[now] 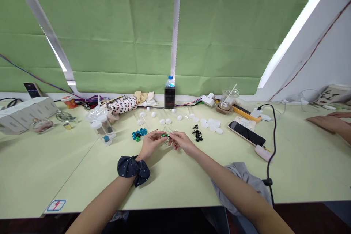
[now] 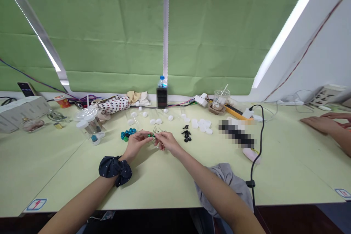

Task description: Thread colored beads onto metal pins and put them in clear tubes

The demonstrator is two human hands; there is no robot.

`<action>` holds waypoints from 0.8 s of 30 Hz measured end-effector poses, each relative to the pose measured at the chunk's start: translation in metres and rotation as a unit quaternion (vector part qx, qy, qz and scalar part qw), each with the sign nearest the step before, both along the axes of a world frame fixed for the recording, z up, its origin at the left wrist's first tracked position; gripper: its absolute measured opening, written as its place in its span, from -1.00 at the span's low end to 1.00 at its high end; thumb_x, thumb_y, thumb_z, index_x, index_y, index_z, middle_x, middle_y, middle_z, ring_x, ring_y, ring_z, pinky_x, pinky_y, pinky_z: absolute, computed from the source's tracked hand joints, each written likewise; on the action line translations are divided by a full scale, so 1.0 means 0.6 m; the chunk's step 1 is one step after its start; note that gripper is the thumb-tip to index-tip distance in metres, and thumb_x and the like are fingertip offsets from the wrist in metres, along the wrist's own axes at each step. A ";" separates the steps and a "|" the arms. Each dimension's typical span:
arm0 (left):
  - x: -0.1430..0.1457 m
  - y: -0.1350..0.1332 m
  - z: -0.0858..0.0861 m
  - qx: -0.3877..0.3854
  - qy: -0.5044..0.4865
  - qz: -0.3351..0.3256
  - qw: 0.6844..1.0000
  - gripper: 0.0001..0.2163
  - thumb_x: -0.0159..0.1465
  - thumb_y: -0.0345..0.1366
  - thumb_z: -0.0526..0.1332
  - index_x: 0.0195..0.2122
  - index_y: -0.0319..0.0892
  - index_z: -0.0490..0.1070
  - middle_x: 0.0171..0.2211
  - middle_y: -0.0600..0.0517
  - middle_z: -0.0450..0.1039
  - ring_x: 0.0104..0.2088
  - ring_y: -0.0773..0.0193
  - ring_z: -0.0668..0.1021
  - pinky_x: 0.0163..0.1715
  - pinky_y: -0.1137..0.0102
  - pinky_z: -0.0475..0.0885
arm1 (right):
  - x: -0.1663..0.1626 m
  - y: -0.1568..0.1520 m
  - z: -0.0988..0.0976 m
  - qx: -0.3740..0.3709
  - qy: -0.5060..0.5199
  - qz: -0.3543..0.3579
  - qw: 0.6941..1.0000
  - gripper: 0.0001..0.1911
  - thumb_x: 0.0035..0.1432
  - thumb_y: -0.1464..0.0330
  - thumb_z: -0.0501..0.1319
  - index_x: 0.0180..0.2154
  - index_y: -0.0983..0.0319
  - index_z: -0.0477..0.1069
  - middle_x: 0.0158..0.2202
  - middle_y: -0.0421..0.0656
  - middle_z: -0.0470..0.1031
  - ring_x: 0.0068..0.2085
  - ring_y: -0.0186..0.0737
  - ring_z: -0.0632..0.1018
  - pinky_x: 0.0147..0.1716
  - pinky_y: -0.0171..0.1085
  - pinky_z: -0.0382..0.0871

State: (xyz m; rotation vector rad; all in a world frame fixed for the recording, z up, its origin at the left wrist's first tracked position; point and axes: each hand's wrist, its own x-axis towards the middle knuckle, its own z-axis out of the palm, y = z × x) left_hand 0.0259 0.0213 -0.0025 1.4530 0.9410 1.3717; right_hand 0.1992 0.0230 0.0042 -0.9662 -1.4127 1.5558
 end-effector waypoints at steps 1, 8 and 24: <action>0.000 0.000 0.000 -0.001 0.001 -0.001 1.000 -0.76 -0.02 -0.29 0.38 -0.31 -0.22 0.52 -0.52 0.04 0.45 -0.52 0.35 0.42 -0.46 0.41 0.34 | 0.000 0.000 0.000 -0.002 0.001 0.000 1.000 -0.58 0.04 0.01 0.18 -0.40 0.27 0.33 -0.51 -0.18 0.48 -0.67 -0.45 0.35 -0.72 -0.44 0.16; 0.001 -0.001 0.001 -0.003 0.008 -0.003 1.000 -0.75 -0.03 -0.28 0.39 -0.31 -0.24 0.52 -0.50 0.02 0.46 -0.51 0.35 0.42 -0.47 0.42 0.33 | 0.000 0.005 -0.007 -0.002 0.007 -0.014 1.000 -0.59 0.03 -0.01 0.17 -0.38 0.23 0.27 -0.53 -0.22 0.48 -0.68 -0.45 0.36 -0.73 -0.46 0.15; 0.004 -0.004 0.006 0.005 -0.002 0.015 1.000 -0.76 -0.04 -0.27 0.39 -0.34 -0.24 0.53 -0.61 0.10 0.37 -0.58 0.39 0.38 -0.53 0.43 0.27 | -0.001 0.003 -0.004 -0.008 0.009 -0.006 1.000 -0.55 0.04 -0.03 0.16 -0.42 0.26 0.30 -0.52 -0.18 0.48 -0.68 -0.45 0.36 -0.73 -0.45 0.15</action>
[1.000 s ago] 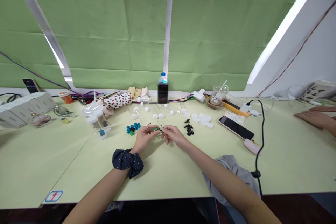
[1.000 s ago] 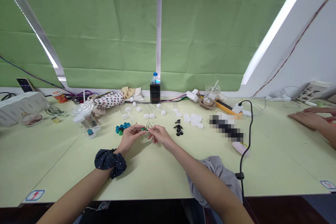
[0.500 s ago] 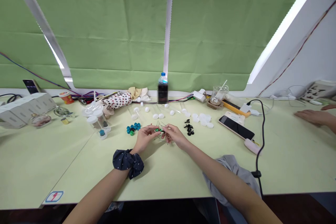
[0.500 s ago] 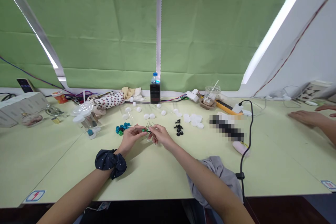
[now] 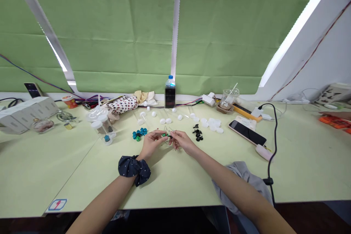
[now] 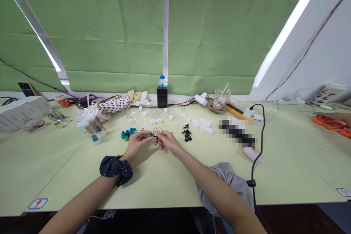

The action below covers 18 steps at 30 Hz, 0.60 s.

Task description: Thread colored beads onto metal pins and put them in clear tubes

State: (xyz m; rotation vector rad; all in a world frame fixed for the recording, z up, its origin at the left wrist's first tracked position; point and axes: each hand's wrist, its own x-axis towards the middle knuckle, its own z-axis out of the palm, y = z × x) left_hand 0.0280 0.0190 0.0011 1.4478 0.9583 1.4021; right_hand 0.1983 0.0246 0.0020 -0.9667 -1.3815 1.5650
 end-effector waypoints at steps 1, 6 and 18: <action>0.000 0.000 0.000 0.000 0.001 -0.002 1.000 -0.76 -0.04 -0.27 0.39 -0.34 -0.24 0.53 -0.61 0.11 0.36 -0.58 0.39 0.37 -0.53 0.43 0.27 | 0.000 0.001 -0.001 0.002 0.001 0.002 1.000 -0.56 0.04 -0.02 0.16 -0.42 0.26 0.30 -0.52 -0.18 0.48 -0.68 -0.45 0.36 -0.73 -0.45 0.15; 0.000 0.001 0.000 -0.001 -0.005 -0.003 1.000 -0.77 -0.03 -0.29 0.39 -0.33 -0.24 0.53 -0.61 0.12 0.36 -0.58 0.40 0.36 -0.53 0.44 0.26 | 0.001 0.002 -0.003 0.004 0.000 0.007 1.000 -0.56 0.03 -0.01 0.17 -0.41 0.27 0.33 -0.50 -0.17 0.49 -0.68 -0.45 0.36 -0.73 -0.44 0.15; -0.002 0.002 0.001 -0.014 -0.023 0.004 1.000 -0.74 -0.05 -0.28 0.40 -0.32 -0.23 0.53 -0.46 0.00 0.52 -0.49 0.31 0.48 -0.46 0.40 0.37 | 0.001 -0.008 0.012 0.004 -0.006 0.028 1.000 -0.57 0.01 0.01 0.20 -0.44 0.29 0.35 -0.52 -0.18 0.48 -0.67 -0.46 0.35 -0.71 -0.44 0.15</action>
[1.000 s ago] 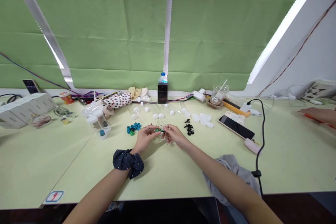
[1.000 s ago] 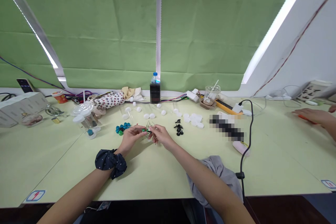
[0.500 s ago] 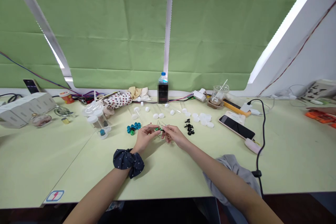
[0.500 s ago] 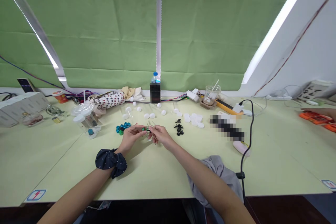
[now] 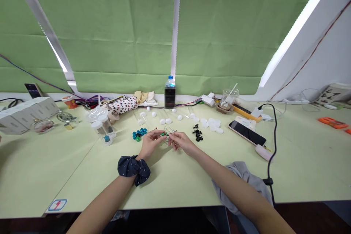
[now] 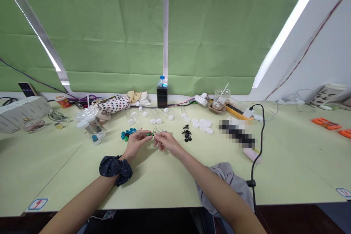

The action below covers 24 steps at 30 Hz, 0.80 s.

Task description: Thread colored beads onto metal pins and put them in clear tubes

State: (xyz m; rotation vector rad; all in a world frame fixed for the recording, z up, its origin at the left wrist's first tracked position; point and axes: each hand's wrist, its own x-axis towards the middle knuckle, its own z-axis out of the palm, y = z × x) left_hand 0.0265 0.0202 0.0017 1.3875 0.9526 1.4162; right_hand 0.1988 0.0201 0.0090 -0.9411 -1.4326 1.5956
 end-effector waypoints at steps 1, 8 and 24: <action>0.000 0.001 -0.001 0.000 -0.001 0.001 1.000 -0.74 -0.06 -0.28 0.40 -0.32 -0.23 0.53 -0.46 -0.01 0.52 -0.49 0.31 0.48 -0.46 0.40 0.37 | 0.000 0.000 -0.001 -0.001 -0.001 0.001 1.000 -0.56 0.01 0.01 0.20 -0.44 0.29 0.35 -0.53 -0.18 0.48 -0.67 -0.46 0.35 -0.71 -0.44 0.14; 0.001 0.001 -0.002 0.000 -0.007 -0.006 1.000 -0.77 -0.06 -0.30 0.40 -0.34 -0.23 0.53 -0.41 -0.02 0.53 -0.46 0.30 0.49 -0.42 0.39 0.39 | 0.000 0.004 -0.004 -0.006 -0.004 -0.009 1.000 -0.54 0.04 -0.02 0.15 -0.43 0.29 0.35 -0.53 -0.17 0.48 -0.68 -0.46 0.34 -0.72 -0.44 0.14; 0.000 0.000 -0.004 0.001 0.023 -0.016 1.000 -0.76 -0.04 -0.30 0.40 -0.32 -0.22 0.53 -0.48 0.01 0.50 -0.49 0.32 0.46 -0.42 0.38 0.38 | -0.002 0.004 -0.003 -0.019 -0.001 -0.026 0.999 -0.51 0.02 -0.05 0.14 -0.44 0.29 0.34 -0.54 -0.16 0.47 -0.69 -0.44 0.34 -0.74 -0.44 0.14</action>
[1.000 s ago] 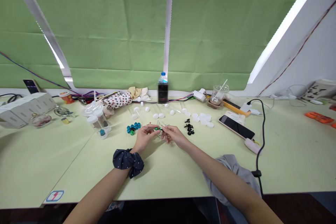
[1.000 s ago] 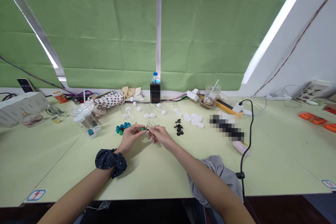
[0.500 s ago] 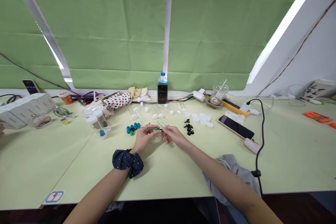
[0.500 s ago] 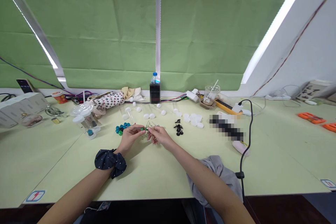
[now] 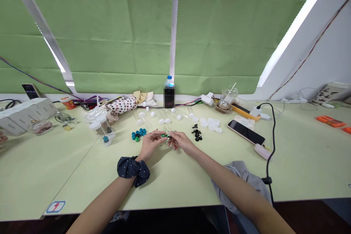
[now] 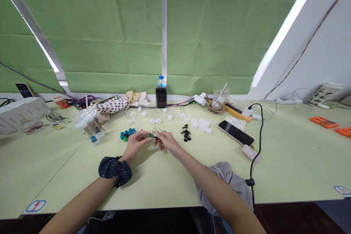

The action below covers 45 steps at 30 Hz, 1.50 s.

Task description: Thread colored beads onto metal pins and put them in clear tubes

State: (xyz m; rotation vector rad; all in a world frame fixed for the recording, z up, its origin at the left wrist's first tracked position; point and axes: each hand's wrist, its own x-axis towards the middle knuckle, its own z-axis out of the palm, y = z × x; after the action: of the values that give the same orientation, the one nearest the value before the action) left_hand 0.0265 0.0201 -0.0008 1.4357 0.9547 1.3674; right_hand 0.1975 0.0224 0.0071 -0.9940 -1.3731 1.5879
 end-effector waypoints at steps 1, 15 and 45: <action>0.000 0.000 0.000 0.001 0.001 0.000 1.000 -0.75 -0.04 -0.30 0.40 -0.31 -0.22 0.53 -0.48 0.01 0.49 -0.49 0.32 0.46 -0.42 0.38 0.37 | 0.000 0.000 0.000 0.000 -0.001 0.000 1.000 -0.50 0.02 -0.06 0.13 -0.45 0.29 0.35 -0.55 -0.16 0.47 -0.69 -0.44 0.34 -0.74 -0.44 0.14; 0.002 -0.003 0.006 0.023 0.034 -0.006 0.999 -0.79 -0.05 -0.29 0.40 -0.36 -0.23 0.55 -0.51 0.03 0.40 -0.50 0.33 0.39 -0.50 0.42 0.30 | 0.002 0.005 -0.007 0.006 0.005 -0.020 1.000 -0.54 0.02 -0.03 0.16 -0.46 0.28 0.33 -0.56 -0.17 0.47 -0.67 -0.43 0.36 -0.73 -0.44 0.17; 0.004 -0.002 0.004 0.004 0.008 0.011 1.000 -0.78 -0.09 -0.29 0.41 -0.39 -0.23 0.55 -0.51 0.02 0.46 -0.52 0.32 0.44 -0.46 0.38 0.36 | 0.004 0.006 -0.009 0.013 0.002 -0.002 1.000 -0.57 0.06 0.00 0.14 -0.41 0.27 0.32 -0.53 -0.17 0.49 -0.69 -0.45 0.36 -0.74 -0.46 0.17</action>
State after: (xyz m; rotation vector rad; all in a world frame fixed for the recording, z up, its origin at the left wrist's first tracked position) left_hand 0.0287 0.0187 0.0016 1.4481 0.9774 1.3798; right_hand 0.1996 0.0259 0.0018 -0.9769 -1.3847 1.5631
